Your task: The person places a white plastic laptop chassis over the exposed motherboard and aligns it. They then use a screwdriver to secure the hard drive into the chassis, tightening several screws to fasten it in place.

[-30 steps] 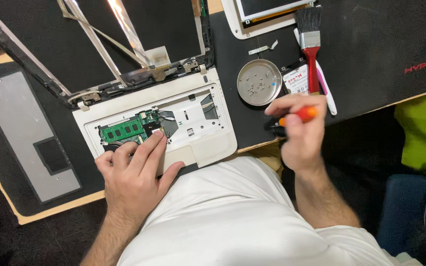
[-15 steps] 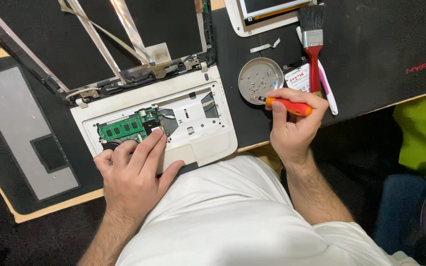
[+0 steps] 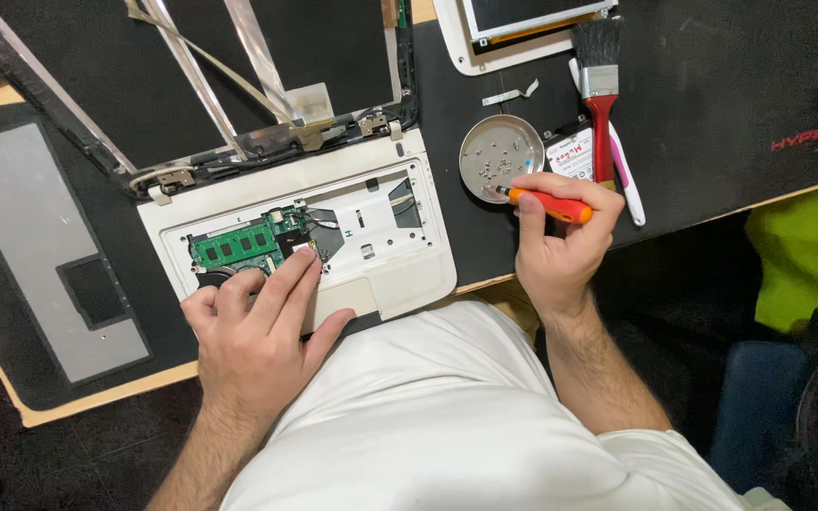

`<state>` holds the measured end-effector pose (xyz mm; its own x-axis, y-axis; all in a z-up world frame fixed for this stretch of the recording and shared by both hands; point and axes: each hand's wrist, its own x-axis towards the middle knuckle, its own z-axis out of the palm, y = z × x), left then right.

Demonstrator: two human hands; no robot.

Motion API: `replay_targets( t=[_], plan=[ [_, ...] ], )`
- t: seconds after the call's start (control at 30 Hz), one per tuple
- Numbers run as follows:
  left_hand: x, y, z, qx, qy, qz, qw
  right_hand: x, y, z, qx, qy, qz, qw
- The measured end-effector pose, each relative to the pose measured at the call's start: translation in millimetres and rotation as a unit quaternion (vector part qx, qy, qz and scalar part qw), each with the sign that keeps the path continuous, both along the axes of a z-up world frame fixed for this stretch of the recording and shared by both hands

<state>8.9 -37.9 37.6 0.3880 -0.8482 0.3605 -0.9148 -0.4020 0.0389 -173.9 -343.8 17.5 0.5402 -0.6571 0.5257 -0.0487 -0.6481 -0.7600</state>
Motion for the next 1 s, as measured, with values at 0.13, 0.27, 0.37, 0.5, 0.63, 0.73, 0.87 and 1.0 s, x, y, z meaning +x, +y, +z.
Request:
replay_targets(
  t=[0.13, 0.27, 0.37, 0.5, 0.63, 0.73, 0.87, 1.0],
  plan=[
    [0, 0, 1, 0.001, 0.007, 0.003, 1.0, -1, -2, -3, 0.041, -0.027, -0.003, 0.999],
    [1, 0, 1, 0.002, 0.0, 0.001, 1.0, 0, -4, 0, 0.066, -0.044, -0.009, 0.997],
    [1, 0, 1, 0.002, 0.003, 0.001, 1.0, -2, -7, -5, 0.102, -0.066, -0.017, 0.992],
    [1, 0, 1, 0.001, 0.005, 0.001, 1.0, -1, -5, -2, 0.078, -0.046, -0.024, 0.996],
    [1, 1, 1, 0.003, 0.004, 0.003, 1.0, 1, -2, 3, 0.066, -0.051, -0.029, 0.996],
    [1, 1, 0, 0.001, 0.007, -0.001, 1.0, 1, -3, 4, 0.081, -0.058, -0.036, 0.994],
    [1, 1, -1, 0.001, 0.007, 0.001, 1.0, 0, -5, 3, 0.06, -0.054, -0.036, 0.996],
    [1, 1, 1, 0.003, 0.006, 0.002, 1.0, -4, -12, -2, 0.176, -0.082, -0.027, 0.981]
  ],
)
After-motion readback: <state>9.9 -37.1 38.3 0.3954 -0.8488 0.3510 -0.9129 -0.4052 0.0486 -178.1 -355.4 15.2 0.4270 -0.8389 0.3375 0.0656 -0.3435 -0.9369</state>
